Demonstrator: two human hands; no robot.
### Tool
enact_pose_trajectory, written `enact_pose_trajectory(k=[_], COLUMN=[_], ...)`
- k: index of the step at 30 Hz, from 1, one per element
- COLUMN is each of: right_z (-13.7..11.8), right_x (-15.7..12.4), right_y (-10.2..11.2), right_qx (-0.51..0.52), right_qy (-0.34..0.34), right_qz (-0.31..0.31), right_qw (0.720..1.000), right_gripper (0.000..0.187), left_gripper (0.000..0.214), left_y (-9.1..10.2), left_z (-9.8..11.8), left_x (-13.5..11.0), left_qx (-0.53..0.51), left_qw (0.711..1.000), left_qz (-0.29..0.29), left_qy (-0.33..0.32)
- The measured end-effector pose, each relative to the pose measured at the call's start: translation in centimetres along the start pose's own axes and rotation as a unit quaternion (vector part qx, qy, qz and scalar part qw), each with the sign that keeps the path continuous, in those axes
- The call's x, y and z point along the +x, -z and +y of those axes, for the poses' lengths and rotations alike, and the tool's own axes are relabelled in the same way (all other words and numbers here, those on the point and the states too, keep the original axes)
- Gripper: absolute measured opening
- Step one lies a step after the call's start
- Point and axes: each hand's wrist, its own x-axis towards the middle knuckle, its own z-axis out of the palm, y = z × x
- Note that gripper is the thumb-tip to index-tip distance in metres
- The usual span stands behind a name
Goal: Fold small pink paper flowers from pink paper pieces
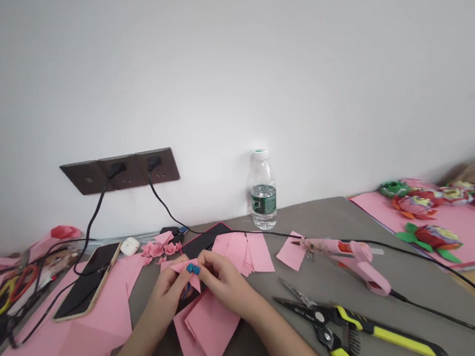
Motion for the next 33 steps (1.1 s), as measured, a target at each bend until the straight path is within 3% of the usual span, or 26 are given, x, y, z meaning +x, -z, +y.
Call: enact_pose_trajectory(k=[7,15,23,29,33], right_z=[0.0,0.5,0.7,0.6,0.3], right_x=[-0.1,0.2,0.4,0.5,0.3], right_y=[0.1,0.1,0.2,0.4,0.3], right_qx=[0.025,0.005,0.022,0.061,0.022], right_qy=[0.023,0.042,0.028,0.043,0.064], right_qz=[-0.017,0.046,0.093,0.133,0.118], right_qw=[0.999,0.998,0.995,0.988,0.991], right_gripper=[0.033,0.028,0.023,0.020,0.008], left_gripper=[0.042,0.028,0.025,0.040,0.046], left_y=[0.0,0.0,-0.2,-0.3,-0.2], left_z=[-0.3,-0.1,0.6,0.1,0.1], left_x=[0.1,0.4,0.2,0.3,0.4], left_qx=[-0.006,-0.040,-0.031,-0.150,-0.233], left_qw=[1.000,0.998,0.999,0.985,0.964], left_qz=[0.003,0.052,0.044,0.082,0.092], left_qy=[0.001,-0.010,-0.006,0.034,0.090])
